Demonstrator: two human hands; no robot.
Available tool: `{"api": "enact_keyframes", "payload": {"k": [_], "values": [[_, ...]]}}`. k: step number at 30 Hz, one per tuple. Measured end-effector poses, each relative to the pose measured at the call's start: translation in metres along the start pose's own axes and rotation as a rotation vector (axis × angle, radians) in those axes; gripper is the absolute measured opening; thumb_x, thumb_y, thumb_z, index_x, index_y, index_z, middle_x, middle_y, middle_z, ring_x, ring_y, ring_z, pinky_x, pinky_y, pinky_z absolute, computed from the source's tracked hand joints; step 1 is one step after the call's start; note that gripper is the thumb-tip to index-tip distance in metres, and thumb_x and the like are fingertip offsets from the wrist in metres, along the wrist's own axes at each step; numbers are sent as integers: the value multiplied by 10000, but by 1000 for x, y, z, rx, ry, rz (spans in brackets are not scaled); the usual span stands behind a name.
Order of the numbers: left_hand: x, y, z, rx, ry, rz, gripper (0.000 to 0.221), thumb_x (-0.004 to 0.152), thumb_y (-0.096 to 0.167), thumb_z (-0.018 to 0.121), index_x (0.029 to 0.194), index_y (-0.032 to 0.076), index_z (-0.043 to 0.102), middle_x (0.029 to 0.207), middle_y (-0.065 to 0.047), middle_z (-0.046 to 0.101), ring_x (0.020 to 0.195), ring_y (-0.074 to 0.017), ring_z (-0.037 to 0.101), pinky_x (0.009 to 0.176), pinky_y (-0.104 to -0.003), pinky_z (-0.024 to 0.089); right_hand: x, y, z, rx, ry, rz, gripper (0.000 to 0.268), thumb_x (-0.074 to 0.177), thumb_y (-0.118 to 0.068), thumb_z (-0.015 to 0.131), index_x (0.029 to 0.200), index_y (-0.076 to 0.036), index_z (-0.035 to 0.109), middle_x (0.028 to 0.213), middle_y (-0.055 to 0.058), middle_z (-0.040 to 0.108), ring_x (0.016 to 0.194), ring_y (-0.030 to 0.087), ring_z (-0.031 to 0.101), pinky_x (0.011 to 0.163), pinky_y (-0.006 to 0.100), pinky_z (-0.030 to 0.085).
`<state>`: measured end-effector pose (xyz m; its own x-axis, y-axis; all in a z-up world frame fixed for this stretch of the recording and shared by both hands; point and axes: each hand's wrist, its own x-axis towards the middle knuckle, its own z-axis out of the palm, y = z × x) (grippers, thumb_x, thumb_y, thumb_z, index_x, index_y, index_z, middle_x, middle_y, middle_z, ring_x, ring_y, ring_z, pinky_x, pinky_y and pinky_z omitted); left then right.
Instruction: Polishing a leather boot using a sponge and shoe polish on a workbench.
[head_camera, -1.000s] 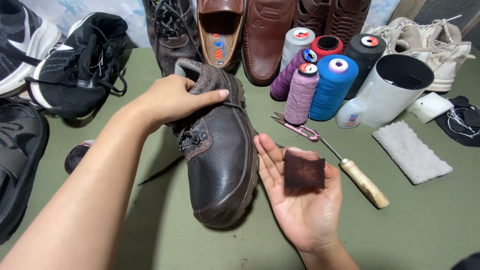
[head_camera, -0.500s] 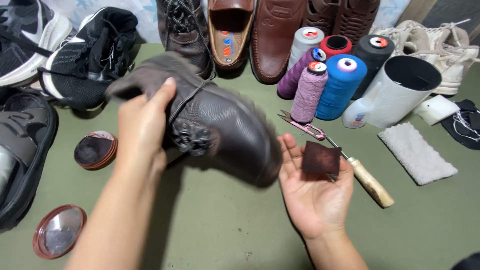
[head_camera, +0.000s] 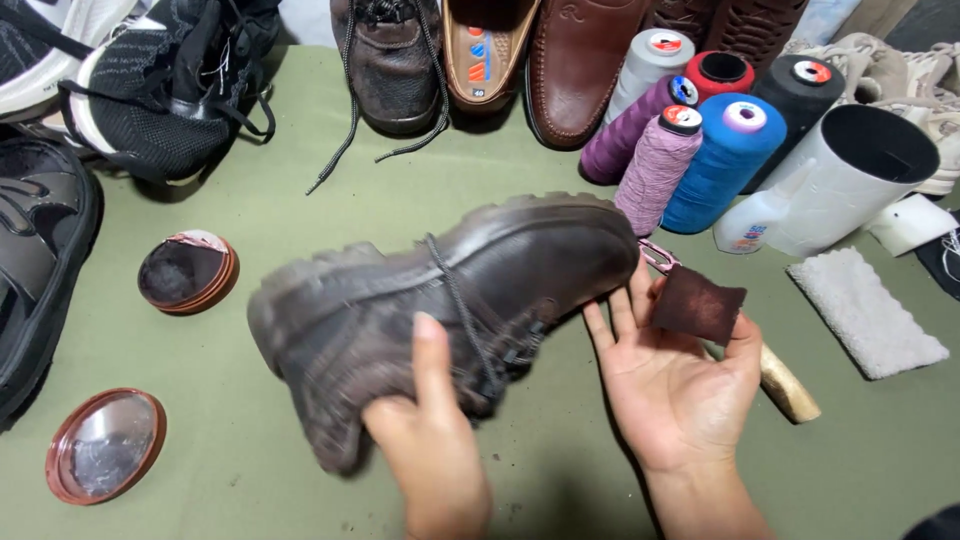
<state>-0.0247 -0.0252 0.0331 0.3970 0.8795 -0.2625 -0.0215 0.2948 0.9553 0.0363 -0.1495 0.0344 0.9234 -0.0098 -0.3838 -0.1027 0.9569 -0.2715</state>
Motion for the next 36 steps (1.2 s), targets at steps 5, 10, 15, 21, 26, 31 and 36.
{"api": "enact_keyframes", "payload": {"k": [5, 10, 15, 21, 26, 31, 36], "values": [[-9, -41, -16, 62, -152, 157, 508, 817, 260, 748, 1249, -3, 706, 1320, -98, 762, 1268, -165, 689, 1153, -325, 461, 6, 0, -6, -18, 35, -49, 420, 690, -311, 632, 1023, -56, 632, 1038, 131, 705, 1057, 250, 697, 1152, 508, 489], [-3, -46, -16, 14, -191, 376, 422, 865, 181, 720, 1221, -40, 673, 1256, -156, 750, 1186, -225, 706, 1092, -361, 519, 7, 10, -30, -947, -393, -640, 351, 980, -378, 515, 1095, -72, 642, 1153, 79, 709, 1570, 253, 418, 1279, 363, 308], [-6, -32, -14, -55, -171, -59, 509, 799, 167, 735, 1275, -10, 698, 1342, -101, 767, 1261, -178, 705, 1131, -336, 511, -18, 18, -18, -1353, -443, -973, 370, 972, -263, 575, 1247, -33, 480, 1453, 246, 549, 1349, 294, 545, 1149, 386, 410], [-1, -9, -15, -38, -296, -262, 507, 757, 153, 741, 1239, 2, 783, 1324, -89, 830, 1246, -192, 757, 1142, -332, 504, -27, 30, -19, -1608, -352, -1078, 511, 816, -174, 824, 1242, -45, 572, 1203, 71, 624, 1134, 196, 608, 1044, 311, 447], [3, 2, -14, 19, -358, -246, 538, 774, 218, 739, 1288, 62, 765, 1394, -25, 796, 1311, -138, 713, 1200, -312, 437, -30, 32, -16, -1628, -380, -1153, 472, 814, -158, 842, 1204, -43, 601, 1158, 80, 633, 1083, 210, 616, 1004, 317, 460], [11, -21, -13, -197, -475, 129, 517, 856, 151, 705, 1354, 45, 615, 1438, -93, 667, 1320, -209, 626, 1206, -387, 409, -32, 31, -16, -1643, -438, -1196, 452, 808, -152, 857, 1177, -37, 622, 1126, 93, 651, 1059, 228, 622, 983, 323, 470], [11, -17, -15, -178, -471, 47, 518, 838, 177, 713, 1340, 64, 659, 1405, -65, 711, 1298, -174, 655, 1209, -366, 413, -31, 30, -12, -1607, -307, -1157, 436, 837, -148, 839, 1188, -31, 609, 1142, 90, 648, 1077, 207, 617, 1017, 317, 444]]}}
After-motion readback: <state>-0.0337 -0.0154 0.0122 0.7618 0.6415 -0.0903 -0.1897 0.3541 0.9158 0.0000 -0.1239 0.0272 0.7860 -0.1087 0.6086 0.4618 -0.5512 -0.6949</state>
